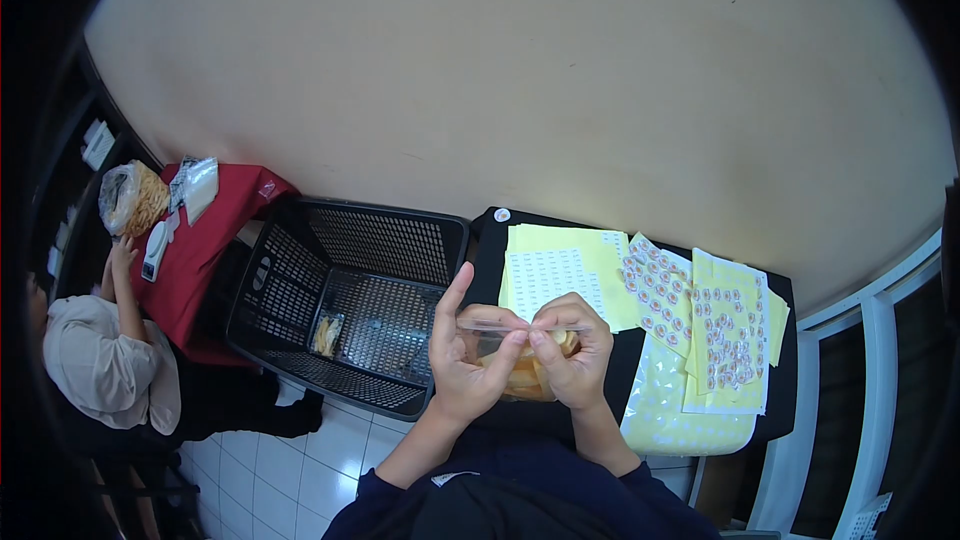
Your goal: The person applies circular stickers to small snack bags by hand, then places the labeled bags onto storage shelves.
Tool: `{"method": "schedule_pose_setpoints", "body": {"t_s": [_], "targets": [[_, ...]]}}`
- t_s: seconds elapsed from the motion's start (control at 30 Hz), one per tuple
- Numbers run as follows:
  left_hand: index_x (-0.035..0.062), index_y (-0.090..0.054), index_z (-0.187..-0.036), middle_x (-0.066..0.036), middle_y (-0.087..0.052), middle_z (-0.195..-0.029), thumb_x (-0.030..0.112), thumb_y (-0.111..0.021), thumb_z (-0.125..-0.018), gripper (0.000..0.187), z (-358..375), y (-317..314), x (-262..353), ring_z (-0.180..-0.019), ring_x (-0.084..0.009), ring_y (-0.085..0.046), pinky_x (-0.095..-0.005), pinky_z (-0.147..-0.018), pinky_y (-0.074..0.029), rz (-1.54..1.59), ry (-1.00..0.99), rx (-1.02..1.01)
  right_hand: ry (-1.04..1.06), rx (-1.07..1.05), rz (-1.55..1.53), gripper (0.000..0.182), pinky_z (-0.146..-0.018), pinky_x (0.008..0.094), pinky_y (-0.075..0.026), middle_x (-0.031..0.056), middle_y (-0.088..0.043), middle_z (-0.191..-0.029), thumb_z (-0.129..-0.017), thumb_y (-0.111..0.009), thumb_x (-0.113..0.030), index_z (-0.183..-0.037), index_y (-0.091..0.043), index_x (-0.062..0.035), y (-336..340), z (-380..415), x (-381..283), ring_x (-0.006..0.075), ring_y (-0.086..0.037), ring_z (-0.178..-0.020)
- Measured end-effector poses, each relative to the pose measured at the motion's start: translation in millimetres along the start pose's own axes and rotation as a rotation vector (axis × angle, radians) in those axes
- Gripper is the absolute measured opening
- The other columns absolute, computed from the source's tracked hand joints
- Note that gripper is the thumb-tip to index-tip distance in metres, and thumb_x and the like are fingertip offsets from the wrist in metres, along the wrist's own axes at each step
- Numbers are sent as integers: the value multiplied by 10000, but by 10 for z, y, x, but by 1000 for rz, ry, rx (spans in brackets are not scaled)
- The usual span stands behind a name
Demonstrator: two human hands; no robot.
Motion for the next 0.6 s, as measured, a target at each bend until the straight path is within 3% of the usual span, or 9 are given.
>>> {"method": "schedule_pose_setpoints", "body": {"t_s": [0.6], "targets": [[-41,-317,-1107,-94,-568,-757,-54,-591,-702,489,-81,-87,-121,-720,-120,-557,-215,-685,-436,70,-2,-83,7,155,142,61,-604,230,-415,75,-537,-727,-709,-578,-23,-749,-537,-4,103,99,-60,129,-520,-654]]}}
Point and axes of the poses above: each hand's wrist, its own z-axis away from the middle knuckle, its own y-axis out of the back of the hand, x = y × z, the point moved 10 cm from there along -z, towards the middle knuckle
